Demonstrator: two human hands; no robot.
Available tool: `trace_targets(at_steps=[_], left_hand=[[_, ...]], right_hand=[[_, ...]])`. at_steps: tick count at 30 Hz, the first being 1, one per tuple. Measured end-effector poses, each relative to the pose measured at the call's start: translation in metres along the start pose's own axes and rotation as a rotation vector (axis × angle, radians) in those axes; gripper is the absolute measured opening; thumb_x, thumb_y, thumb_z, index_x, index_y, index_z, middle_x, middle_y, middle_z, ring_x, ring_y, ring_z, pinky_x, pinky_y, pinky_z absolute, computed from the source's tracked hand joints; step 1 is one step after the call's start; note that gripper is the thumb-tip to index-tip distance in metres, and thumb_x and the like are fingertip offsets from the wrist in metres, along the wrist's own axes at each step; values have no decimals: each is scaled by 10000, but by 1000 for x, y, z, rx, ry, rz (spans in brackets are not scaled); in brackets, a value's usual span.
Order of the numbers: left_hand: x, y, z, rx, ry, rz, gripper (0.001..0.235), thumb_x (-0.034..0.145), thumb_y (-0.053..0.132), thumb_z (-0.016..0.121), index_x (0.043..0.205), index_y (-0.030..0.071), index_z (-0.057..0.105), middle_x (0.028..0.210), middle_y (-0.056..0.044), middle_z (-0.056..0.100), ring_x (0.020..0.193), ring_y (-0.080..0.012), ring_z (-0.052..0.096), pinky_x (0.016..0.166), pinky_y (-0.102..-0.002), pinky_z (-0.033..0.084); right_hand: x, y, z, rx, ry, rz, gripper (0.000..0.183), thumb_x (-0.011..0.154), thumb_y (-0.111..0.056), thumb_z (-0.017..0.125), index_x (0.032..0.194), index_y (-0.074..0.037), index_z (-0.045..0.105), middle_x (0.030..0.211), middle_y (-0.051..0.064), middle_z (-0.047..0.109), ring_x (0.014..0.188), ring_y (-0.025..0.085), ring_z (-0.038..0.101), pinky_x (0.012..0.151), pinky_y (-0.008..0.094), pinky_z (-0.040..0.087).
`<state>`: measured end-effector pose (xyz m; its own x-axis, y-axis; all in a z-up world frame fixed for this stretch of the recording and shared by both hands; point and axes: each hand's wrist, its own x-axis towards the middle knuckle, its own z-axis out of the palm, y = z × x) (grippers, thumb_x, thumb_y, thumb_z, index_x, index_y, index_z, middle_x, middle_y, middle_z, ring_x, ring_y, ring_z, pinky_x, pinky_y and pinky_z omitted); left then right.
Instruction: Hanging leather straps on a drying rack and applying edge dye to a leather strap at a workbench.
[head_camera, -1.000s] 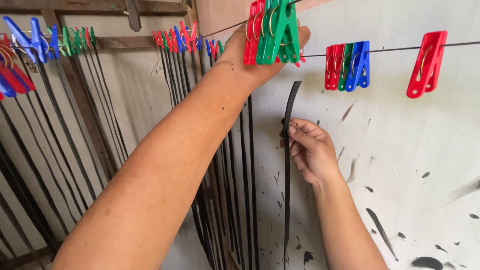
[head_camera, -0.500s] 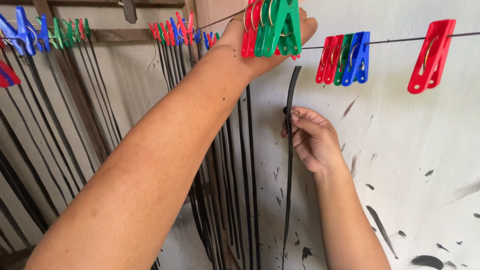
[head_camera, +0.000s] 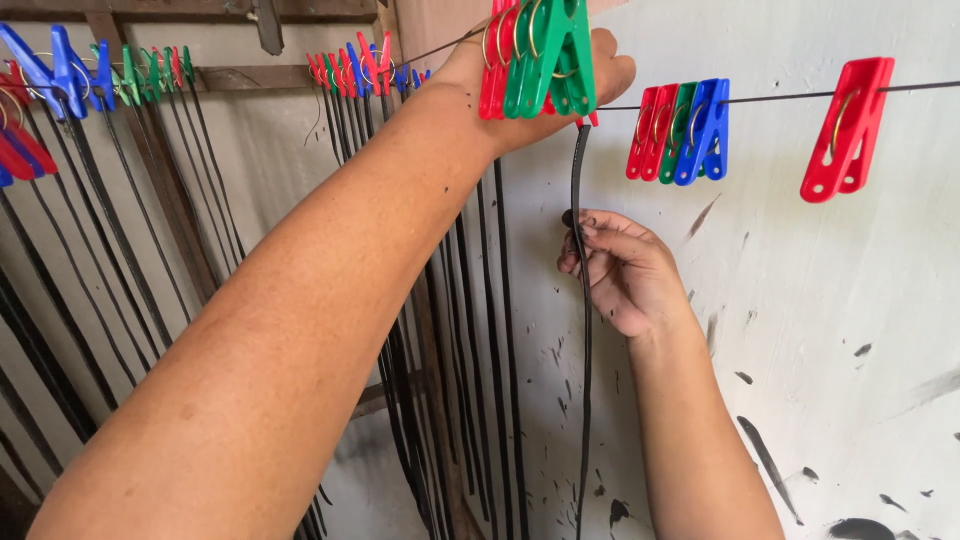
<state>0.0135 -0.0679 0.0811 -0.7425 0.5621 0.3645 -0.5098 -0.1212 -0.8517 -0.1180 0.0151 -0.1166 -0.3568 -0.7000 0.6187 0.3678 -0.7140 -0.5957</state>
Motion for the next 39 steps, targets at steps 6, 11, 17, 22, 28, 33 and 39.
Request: trace_targets(at_steps=[6, 11, 17, 22, 28, 33, 39], left_hand=[[-1, 0, 2, -15, 4, 1, 462, 629, -104, 647, 890, 186, 401, 648, 51, 403, 502, -102, 371, 448, -219, 307], [5, 2, -6, 358, -204, -36, 384, 618, 16, 559, 599, 278, 279, 577, 76, 293, 536, -88, 292, 602, -252, 251], [6, -2, -18, 1309, -314, 310, 305, 714, 61, 477, 636, 277, 276, 586, 100, 213, 575, -80, 255, 634, -290, 236], [3, 6, -11, 1200, -349, 168, 318, 712, 31, 454, 642, 251, 236, 616, 99, 197, 590, -80, 235, 661, -311, 249], [1, 7, -12, 770, -363, 28, 332, 715, 22, 470, 650, 255, 243, 627, 90, 206, 604, -95, 257, 670, -297, 258], [-3, 4, -8, -101, -120, -114, 431, 581, -93, 560, 755, 235, 341, 658, 60, 345, 557, -145, 362, 538, -292, 298], [0, 3, -11, -238, -86, -55, 475, 653, -169, 670, 903, 194, 492, 760, 60, 488, 558, -206, 518, 418, -320, 391]], right_hand=[[3, -4, 1, 7, 0, 31, 160, 818, 51, 614, 961, 71, 684, 722, 175, 621, 603, 293, 580, 663, 384, 505], [1, -7, 0, 16, -22, 54, 172, 798, 47, 598, 951, 75, 671, 703, 163, 590, 605, 294, 569, 681, 383, 501], [-3, -14, 1, 75, 82, 50, 159, 778, 60, 606, 921, 29, 669, 778, 139, 622, 619, 266, 545, 707, 392, 483], [-5, -16, 1, 80, 30, 29, 151, 783, 52, 594, 919, 37, 659, 691, 148, 599, 611, 250, 561, 718, 382, 480], [-5, -14, -2, 80, 53, 35, 156, 794, 55, 602, 935, 41, 667, 709, 149, 598, 619, 253, 547, 713, 378, 475], [-3, -12, -6, 77, 40, 31, 172, 794, 47, 605, 950, 37, 676, 755, 139, 618, 625, 261, 543, 705, 380, 477], [-9, -13, 5, -12, 34, -58, 183, 878, 69, 592, 1020, 35, 701, 920, 139, 712, 694, 245, 655, 671, 352, 530]])
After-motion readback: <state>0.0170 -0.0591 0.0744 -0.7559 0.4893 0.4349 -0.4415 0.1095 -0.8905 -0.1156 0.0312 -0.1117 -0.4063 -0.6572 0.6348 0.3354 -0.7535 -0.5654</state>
